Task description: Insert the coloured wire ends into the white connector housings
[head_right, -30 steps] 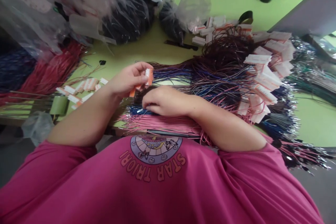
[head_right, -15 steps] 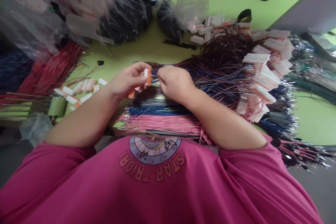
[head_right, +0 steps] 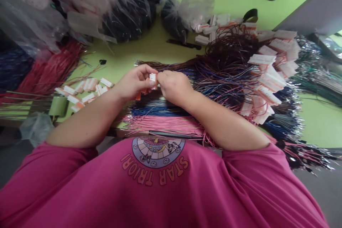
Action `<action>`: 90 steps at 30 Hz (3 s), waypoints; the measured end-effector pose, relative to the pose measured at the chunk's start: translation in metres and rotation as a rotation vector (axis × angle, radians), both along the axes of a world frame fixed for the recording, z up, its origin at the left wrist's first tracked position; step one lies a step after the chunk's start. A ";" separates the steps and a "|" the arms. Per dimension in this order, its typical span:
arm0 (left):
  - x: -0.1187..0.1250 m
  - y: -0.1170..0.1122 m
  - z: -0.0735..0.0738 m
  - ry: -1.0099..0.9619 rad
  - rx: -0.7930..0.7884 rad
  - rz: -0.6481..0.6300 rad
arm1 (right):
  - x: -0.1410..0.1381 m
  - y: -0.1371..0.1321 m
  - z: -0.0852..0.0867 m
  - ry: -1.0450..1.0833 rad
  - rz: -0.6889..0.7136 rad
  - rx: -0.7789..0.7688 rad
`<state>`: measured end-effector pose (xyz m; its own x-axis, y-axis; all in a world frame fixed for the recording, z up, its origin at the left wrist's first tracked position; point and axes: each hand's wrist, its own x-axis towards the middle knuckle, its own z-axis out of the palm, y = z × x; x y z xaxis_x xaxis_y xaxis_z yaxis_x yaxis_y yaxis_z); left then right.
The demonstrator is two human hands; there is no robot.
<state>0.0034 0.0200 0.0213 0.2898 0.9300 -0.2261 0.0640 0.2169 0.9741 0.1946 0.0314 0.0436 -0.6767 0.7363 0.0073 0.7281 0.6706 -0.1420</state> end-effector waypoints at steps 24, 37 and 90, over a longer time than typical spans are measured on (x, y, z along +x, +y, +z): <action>-0.013 0.015 0.008 0.203 0.098 0.118 | 0.021 -0.025 -0.004 -0.192 0.070 -0.217; -0.018 0.017 0.002 0.116 0.068 0.071 | 0.015 -0.022 0.008 -0.305 0.010 -0.179; -0.004 0.000 -0.003 0.020 0.065 0.001 | -0.002 0.000 -0.012 0.644 -0.284 -0.373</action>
<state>-0.0003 0.0205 0.0184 0.2848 0.9432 -0.1711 0.0829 0.1536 0.9847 0.1929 0.0319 0.0315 -0.4093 0.9109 0.0524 0.5627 0.2973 -0.7713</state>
